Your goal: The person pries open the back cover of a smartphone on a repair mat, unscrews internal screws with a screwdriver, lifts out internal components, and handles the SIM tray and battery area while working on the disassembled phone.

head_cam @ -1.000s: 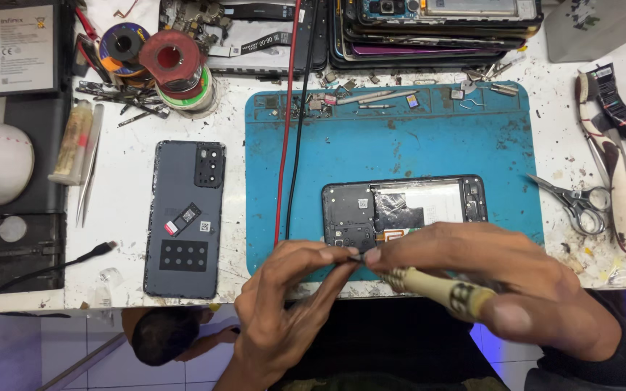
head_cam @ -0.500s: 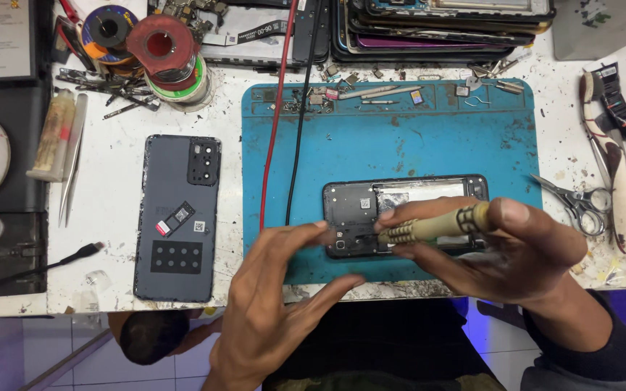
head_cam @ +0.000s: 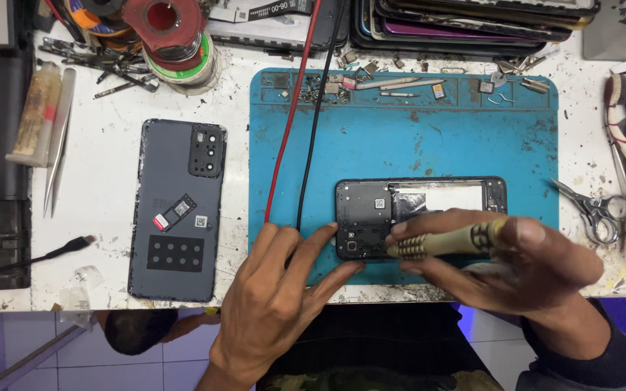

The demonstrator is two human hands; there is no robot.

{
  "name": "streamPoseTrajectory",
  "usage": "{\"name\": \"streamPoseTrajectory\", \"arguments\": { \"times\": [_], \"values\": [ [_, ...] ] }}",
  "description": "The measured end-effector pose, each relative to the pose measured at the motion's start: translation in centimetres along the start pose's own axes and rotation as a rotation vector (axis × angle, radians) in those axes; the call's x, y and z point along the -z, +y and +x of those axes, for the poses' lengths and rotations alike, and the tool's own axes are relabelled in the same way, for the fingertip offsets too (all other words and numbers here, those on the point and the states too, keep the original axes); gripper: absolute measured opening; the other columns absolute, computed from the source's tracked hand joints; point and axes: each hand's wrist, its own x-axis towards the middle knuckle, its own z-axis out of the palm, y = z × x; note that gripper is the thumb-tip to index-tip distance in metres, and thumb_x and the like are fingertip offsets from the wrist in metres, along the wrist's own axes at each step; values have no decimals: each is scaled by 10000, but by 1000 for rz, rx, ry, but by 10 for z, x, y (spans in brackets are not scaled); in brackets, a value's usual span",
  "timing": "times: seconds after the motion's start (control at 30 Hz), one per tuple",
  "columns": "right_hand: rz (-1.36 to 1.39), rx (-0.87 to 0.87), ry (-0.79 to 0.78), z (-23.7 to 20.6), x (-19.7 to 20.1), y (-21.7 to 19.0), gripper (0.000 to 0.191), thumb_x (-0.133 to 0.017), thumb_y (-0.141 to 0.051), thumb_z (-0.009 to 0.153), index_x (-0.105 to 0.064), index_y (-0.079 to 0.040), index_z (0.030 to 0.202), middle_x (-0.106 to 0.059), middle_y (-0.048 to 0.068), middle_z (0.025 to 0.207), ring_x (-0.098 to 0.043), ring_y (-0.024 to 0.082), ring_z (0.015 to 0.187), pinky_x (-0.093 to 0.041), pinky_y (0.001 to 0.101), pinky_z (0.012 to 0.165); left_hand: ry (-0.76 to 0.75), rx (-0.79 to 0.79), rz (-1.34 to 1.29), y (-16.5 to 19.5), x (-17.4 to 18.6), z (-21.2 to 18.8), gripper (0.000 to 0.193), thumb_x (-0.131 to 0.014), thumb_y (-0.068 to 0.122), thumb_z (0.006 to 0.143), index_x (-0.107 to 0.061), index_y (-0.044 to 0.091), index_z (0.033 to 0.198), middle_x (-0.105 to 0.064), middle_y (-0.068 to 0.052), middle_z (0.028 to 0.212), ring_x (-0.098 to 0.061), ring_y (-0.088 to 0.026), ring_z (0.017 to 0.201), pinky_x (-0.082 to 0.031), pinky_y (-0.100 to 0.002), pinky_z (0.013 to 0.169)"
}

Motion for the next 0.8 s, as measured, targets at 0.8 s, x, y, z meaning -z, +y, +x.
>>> {"name": "streamPoseTrajectory", "arguments": {
  "times": [0.8],
  "values": [
    [-1196, 669, 44, 12, -21, 11, 731, -777, 31, 858, -416, -265, 1421, -714, 239, 1123, -790, 254, 955, -648, 383, 830, 12, 22, -14, 4, 0, 1, 534, -898, 281, 783, -725, -40, 1173, -565, -69, 807, -538, -200, 733, -500, -353, 607]
  ]
}}
